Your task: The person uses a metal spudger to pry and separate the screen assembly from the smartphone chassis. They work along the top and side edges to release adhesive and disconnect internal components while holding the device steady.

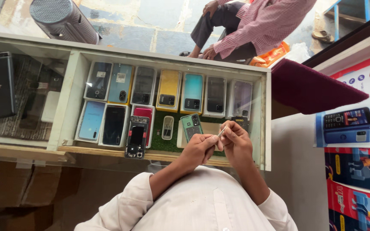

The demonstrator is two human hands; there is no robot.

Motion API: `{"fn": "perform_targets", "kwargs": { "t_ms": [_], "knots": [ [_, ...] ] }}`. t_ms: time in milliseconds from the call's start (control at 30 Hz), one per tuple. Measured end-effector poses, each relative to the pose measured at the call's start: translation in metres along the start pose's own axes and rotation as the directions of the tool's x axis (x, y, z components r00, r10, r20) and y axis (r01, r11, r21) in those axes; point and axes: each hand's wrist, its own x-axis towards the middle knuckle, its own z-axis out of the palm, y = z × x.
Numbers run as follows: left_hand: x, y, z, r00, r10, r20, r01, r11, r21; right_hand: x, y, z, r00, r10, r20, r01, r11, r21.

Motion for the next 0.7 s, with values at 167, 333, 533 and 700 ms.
{"fn": "perform_targets", "kwargs": {
  "t_ms": [167,333,533,700],
  "knots": [
    [0.001,-0.008,-0.005,0.993,-0.033,-0.114,0.03,0.999,-0.021,-0.013,0.007,0.004,0.947,-0.321,0.02,0.273,0.769,-0.577],
    [0.0,-0.007,-0.012,0.995,-0.013,-0.103,0.013,1.0,-0.004,-0.009,0.004,-0.009,0.925,-0.361,-0.115,0.155,0.638,-0.754],
    [-0.004,0.0,-0.012,0.994,-0.076,-0.08,0.076,0.997,0.002,-0.016,0.005,-0.015,0.926,-0.316,-0.208,-0.083,0.367,-0.927],
    [0.0,-0.002,-0.008,0.976,-0.216,0.023,0.217,0.961,-0.173,-0.019,-0.001,-0.025,0.993,-0.012,-0.113,-0.014,0.973,-0.232]
  ]
}}
